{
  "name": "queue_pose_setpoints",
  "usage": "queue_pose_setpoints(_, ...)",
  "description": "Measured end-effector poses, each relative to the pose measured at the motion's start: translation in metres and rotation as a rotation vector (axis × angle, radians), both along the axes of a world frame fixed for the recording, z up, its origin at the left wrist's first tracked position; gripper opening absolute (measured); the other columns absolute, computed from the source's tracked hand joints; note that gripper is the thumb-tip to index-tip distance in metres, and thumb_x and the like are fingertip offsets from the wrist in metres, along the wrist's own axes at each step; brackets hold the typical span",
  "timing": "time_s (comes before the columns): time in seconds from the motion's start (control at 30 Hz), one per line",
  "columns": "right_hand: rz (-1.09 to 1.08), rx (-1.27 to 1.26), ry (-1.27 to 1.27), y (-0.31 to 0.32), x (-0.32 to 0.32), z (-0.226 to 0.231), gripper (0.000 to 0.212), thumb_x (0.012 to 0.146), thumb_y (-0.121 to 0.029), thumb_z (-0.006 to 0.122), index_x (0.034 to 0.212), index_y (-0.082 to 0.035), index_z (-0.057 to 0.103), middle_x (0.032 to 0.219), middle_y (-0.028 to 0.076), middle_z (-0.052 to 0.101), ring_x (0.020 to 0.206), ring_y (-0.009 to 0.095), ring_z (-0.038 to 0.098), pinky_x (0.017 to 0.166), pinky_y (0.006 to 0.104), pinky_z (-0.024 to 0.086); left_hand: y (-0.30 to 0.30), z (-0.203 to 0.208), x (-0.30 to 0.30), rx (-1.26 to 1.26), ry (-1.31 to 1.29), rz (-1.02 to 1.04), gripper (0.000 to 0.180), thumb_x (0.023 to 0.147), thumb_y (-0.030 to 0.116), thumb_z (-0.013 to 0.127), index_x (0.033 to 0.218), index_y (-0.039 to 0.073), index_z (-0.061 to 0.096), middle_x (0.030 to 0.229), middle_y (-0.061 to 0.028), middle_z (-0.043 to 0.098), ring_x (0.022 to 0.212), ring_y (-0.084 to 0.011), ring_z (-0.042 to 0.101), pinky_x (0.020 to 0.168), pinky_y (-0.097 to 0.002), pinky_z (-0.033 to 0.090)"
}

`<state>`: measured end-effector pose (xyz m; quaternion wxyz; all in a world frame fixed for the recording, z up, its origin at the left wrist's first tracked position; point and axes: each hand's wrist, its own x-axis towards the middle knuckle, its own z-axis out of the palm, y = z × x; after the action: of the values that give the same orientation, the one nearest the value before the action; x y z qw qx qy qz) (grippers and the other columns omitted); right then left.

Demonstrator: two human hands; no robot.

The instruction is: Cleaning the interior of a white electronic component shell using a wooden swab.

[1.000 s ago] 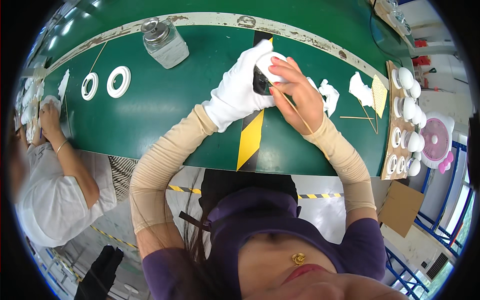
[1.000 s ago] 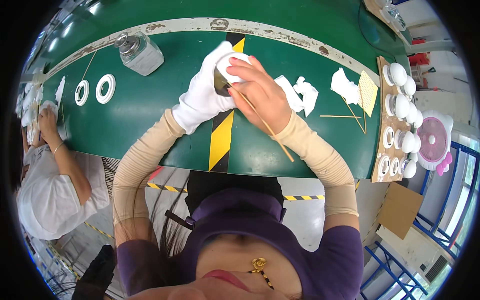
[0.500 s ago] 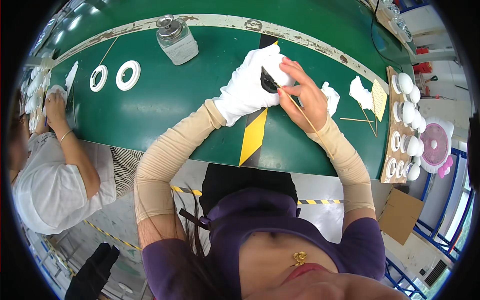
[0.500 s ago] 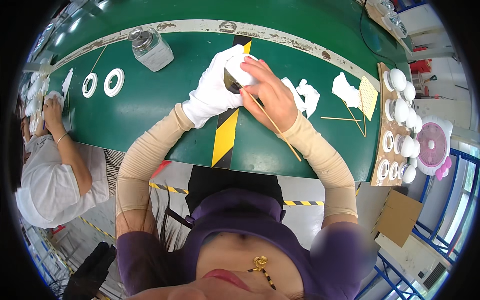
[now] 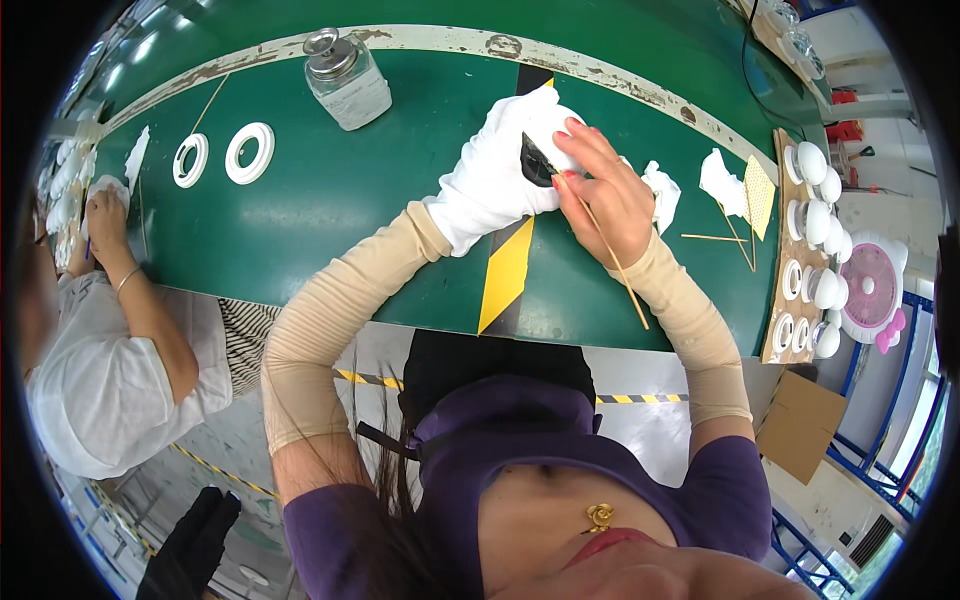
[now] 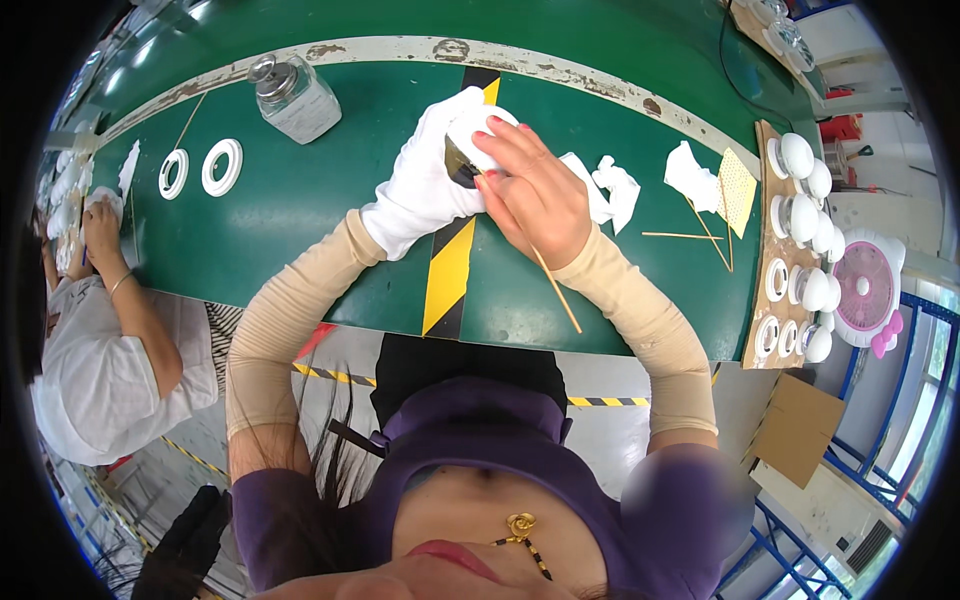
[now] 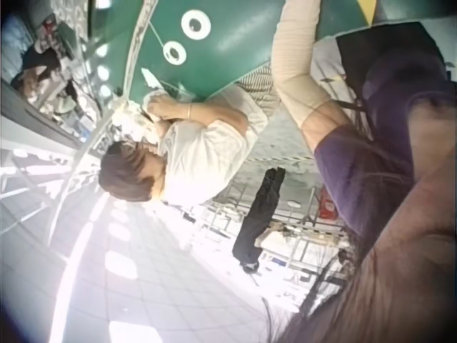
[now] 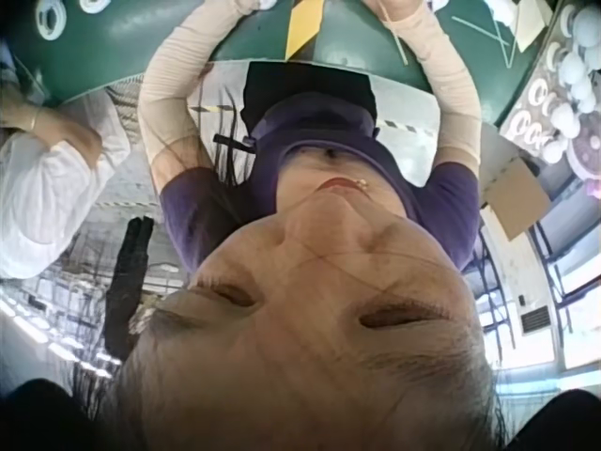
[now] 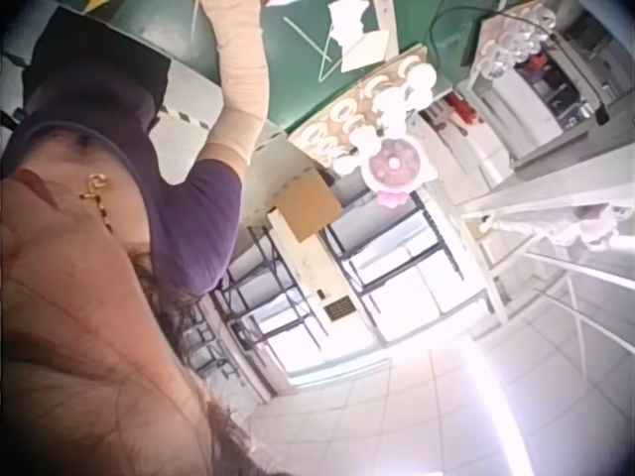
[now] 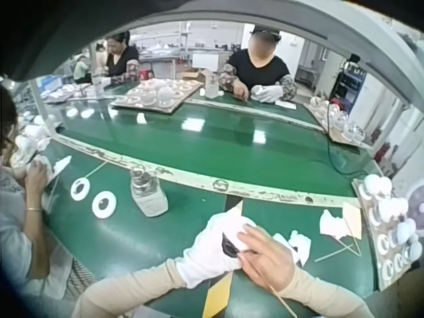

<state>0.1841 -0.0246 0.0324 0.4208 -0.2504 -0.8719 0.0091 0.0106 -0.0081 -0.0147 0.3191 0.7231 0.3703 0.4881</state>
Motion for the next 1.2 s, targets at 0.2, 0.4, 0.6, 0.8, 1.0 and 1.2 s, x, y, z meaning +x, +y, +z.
queue_pose_setpoints(0.2,-0.035,0.041,-0.031,0.002,-0.005,-0.001,0.028,0.075,0.009,0.072,0.084,-0.001,0.047,0.114,0.025,0.064,0.110,0.042,0.062,0.090,0.0472,0.054,0.000,-0.001,0.002,0.101,0.021,0.037,0.087,0.068,0.023,0.085,0.139,0.006,0.038,0.130,-0.0160,0.049,0.118,-0.0318,0.054,0.099,-0.0378,0.045)
queue_pose_setpoints(0.4,-0.008,-0.027,0.008,-0.002,-0.003,0.000,0.027,0.076,0.010,0.070,0.084,0.000,0.047,0.115,0.028,0.063,0.112,0.044,0.061,0.094,0.0499,0.052,-0.001,0.003,0.000,0.087,0.039,0.040,0.085,0.069,0.019,0.085,0.139,0.004,0.040,0.131,-0.0143,0.050,0.118,-0.0288,0.055,0.098,-0.0365,0.046)
queue_pose_setpoints(0.6,0.029,-0.080,0.038,-0.002,0.004,-0.003,0.027,0.077,0.010,0.069,0.088,0.001,0.045,0.117,0.029,0.061,0.114,0.045,0.060,0.095,0.0510,0.050,0.000,0.000,0.002,0.062,0.011,0.024,0.091,0.064,0.023,0.086,0.139,0.007,0.037,0.125,-0.0169,0.049,0.112,-0.0330,0.057,0.092,-0.0385,0.050)
queue_pose_setpoints(0.8,0.050,-0.088,0.011,0.002,0.008,-0.004,0.026,0.077,0.010,0.069,0.089,0.002,0.047,0.120,0.028,0.060,0.114,0.044,0.059,0.096,0.0498,0.050,-0.001,0.003,0.001,0.054,0.006,0.009,0.092,0.063,0.021,0.087,0.139,0.008,0.037,0.125,-0.0161,0.048,0.111,-0.0313,0.058,0.092,-0.0365,0.050)
queue_pose_setpoints(1.0,0.038,-0.068,-0.009,0.003,0.008,-0.004,0.025,0.076,0.008,0.071,0.083,0.000,0.048,0.118,0.025,0.061,0.114,0.043,0.060,0.095,0.0486,0.052,0.001,0.000,0.002,0.029,-0.021,-0.013,0.091,0.063,0.020,0.086,0.139,0.008,0.037,0.124,-0.0155,0.048,0.110,-0.0308,0.059,0.092,-0.0364,0.050)
queue_pose_setpoints(1.2,0.015,-0.013,-0.011,0.003,0.005,-0.004,0.029,0.074,0.008,0.073,0.082,-0.001,0.047,0.114,0.024,0.064,0.111,0.042,0.062,0.092,0.0488,0.053,0.001,0.000,0.002,0.063,-0.004,0.009,0.089,0.065,0.020,0.085,0.139,0.008,0.038,0.124,-0.0155,0.048,0.109,-0.0313,0.059,0.091,-0.0364,0.050)
